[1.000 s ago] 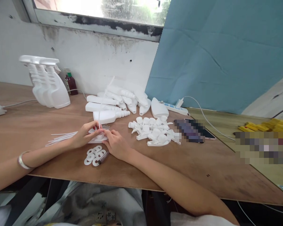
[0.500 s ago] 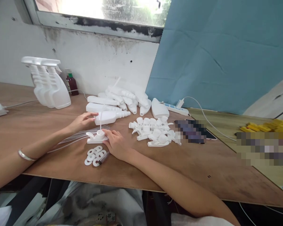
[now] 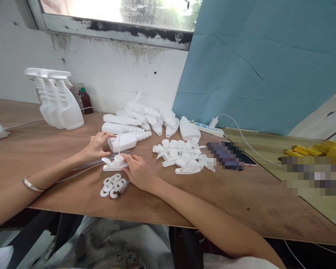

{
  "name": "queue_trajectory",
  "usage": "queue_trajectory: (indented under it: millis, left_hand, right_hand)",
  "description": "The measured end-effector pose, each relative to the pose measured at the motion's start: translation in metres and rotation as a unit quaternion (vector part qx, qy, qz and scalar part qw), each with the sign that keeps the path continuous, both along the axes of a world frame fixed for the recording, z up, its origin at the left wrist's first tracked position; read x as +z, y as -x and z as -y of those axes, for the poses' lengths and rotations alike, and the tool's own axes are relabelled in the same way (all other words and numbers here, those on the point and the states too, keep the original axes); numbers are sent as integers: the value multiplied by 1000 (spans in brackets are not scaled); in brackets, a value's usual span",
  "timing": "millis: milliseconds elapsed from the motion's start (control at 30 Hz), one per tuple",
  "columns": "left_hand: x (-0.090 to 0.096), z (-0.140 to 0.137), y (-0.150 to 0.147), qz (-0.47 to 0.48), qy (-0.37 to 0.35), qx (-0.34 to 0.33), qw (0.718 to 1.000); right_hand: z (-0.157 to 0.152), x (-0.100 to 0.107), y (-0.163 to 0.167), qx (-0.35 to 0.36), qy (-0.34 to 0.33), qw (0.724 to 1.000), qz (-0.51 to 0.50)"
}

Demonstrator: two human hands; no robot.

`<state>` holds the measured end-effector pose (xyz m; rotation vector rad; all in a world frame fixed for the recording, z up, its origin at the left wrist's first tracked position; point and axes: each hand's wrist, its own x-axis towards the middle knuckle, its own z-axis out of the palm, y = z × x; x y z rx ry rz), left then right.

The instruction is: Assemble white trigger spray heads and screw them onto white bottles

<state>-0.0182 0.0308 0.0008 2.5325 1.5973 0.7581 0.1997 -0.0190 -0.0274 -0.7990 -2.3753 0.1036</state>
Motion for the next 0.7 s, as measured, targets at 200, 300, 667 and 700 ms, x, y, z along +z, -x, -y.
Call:
queue_trajectory:
  millis: [200, 300, 667, 700]
  left_hand:
    - [-4, -3, 2, -4, 31, -17, 999]
    - [-5, -6, 4, -8, 10, -34, 999]
    - [4, 1, 1, 52, -25, -9, 998]
    - [5, 1, 1, 67, -30, 3, 997]
  right_hand:
    - [-2, -3, 0, 3, -10, 1000, -5]
    - [-2, -3, -1, 4, -9, 1000, -7]
    - [-1, -1, 0, 1, -1, 1000, -2]
    - [-1, -1, -1, 1, -2, 1000, -3]
